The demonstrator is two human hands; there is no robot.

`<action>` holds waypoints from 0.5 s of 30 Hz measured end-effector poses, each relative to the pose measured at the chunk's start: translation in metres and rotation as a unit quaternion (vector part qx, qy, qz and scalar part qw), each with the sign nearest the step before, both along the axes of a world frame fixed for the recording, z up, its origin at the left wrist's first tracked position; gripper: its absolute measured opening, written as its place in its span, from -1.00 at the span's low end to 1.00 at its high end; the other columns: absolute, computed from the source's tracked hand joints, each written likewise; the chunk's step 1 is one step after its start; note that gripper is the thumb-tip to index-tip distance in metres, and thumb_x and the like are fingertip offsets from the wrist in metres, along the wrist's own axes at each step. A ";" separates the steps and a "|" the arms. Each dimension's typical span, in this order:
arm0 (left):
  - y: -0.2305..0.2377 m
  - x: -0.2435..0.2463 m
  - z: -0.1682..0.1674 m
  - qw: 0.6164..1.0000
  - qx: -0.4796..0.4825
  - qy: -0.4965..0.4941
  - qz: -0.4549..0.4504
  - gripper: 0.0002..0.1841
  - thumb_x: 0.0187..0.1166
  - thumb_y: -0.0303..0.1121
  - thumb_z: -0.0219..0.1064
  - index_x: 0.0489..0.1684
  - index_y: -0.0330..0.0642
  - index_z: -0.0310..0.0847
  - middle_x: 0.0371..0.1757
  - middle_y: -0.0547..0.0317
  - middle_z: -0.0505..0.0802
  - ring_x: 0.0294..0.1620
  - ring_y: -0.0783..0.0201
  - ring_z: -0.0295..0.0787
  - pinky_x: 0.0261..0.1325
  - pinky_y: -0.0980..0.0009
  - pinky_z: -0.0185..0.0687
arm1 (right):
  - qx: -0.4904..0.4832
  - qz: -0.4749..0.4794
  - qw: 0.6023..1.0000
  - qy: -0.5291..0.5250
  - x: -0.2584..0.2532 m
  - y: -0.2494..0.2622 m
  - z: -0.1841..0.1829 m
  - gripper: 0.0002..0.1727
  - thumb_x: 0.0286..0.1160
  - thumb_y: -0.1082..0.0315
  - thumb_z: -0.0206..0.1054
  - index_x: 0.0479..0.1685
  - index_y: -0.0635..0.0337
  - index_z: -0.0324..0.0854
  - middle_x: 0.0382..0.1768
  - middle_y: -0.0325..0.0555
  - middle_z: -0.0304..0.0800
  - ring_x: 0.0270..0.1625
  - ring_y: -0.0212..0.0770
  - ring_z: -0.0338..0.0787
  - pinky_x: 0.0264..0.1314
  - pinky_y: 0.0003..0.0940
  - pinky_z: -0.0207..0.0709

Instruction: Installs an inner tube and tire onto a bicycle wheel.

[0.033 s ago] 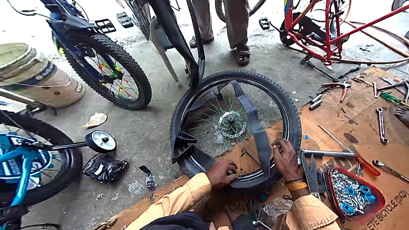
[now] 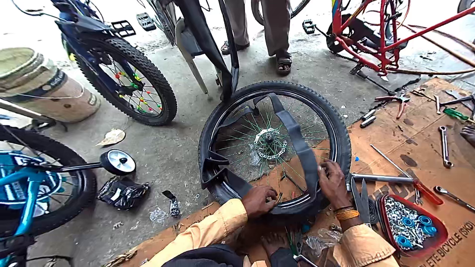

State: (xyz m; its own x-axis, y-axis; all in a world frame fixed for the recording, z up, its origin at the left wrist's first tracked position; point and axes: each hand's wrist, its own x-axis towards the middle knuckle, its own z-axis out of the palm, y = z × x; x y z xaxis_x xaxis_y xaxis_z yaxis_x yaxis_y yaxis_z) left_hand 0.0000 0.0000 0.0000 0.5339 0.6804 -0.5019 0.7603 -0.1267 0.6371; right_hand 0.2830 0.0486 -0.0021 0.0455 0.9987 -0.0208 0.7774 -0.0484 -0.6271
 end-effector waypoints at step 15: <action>-0.008 0.015 -0.022 0.995 -0.028 0.078 0.062 -0.44 0.63 0.27 0.09 0.13 0.04 0.77 0.04 0.15 0.89 0.24 0.13 0.75 0.59 -0.06 0.30 | -0.155 -0.004 0.981 -0.117 -0.018 0.011 0.004 0.23 0.22 0.07 0.64 0.91 0.16 -0.11 0.73 0.16 0.31 0.54 0.19 0.60 0.46 0.24 0.47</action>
State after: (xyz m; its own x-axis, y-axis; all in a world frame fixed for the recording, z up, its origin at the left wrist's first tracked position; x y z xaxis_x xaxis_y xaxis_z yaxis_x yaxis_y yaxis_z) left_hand 0.0148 -0.0085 -0.0216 0.3599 0.7047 -0.6115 0.8581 0.0072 0.5134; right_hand 0.2647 0.0594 0.0016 0.0930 0.9454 -0.3123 0.8969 -0.2158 -0.3860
